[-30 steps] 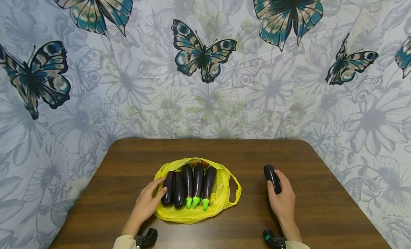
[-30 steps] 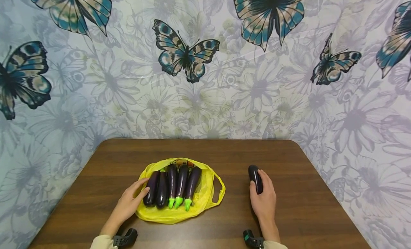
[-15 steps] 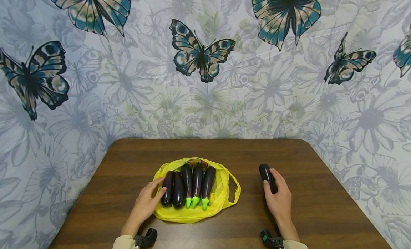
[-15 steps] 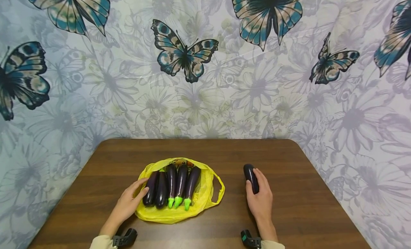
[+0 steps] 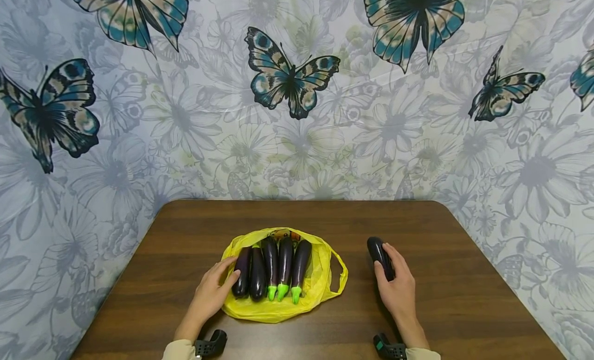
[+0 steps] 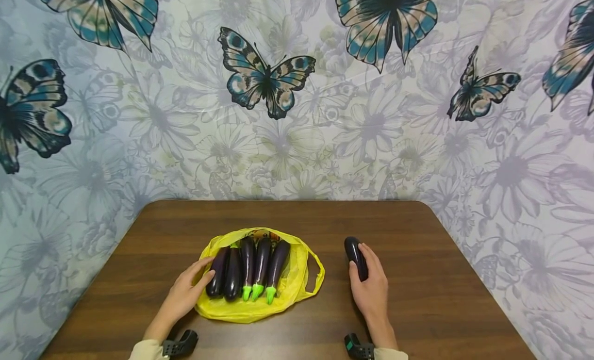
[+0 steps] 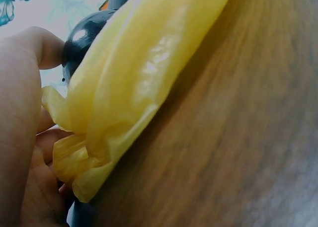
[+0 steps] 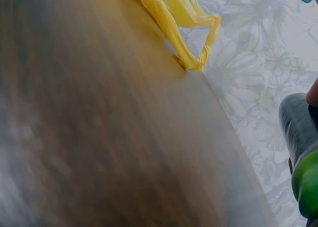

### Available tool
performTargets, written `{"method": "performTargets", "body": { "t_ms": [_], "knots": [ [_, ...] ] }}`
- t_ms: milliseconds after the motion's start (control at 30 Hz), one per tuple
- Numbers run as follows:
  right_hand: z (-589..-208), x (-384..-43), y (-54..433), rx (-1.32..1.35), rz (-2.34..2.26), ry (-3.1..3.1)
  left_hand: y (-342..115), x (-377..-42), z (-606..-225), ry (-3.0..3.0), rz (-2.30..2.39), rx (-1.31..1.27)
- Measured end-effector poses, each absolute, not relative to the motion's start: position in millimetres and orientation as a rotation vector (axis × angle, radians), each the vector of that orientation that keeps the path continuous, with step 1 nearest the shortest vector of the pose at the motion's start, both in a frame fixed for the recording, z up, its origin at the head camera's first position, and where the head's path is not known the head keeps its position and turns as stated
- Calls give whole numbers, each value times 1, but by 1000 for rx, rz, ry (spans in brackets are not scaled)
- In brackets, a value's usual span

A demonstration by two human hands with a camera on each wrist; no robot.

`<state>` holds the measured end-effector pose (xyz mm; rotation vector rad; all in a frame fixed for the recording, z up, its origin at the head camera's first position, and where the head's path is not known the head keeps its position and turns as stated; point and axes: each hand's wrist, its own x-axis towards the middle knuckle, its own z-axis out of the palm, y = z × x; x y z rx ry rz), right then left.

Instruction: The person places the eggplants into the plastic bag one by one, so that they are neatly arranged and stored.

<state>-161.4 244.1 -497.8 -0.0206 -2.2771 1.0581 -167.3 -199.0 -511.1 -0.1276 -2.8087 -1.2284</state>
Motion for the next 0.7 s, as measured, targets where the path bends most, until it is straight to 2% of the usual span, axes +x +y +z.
{"method": "performTargets", "body": {
  "t_ms": [700],
  "knots": [
    [-500, -159, 219, 34, 1153, -2346, -200, -168, -511, -2839, -1232, -102]
  ]
}}
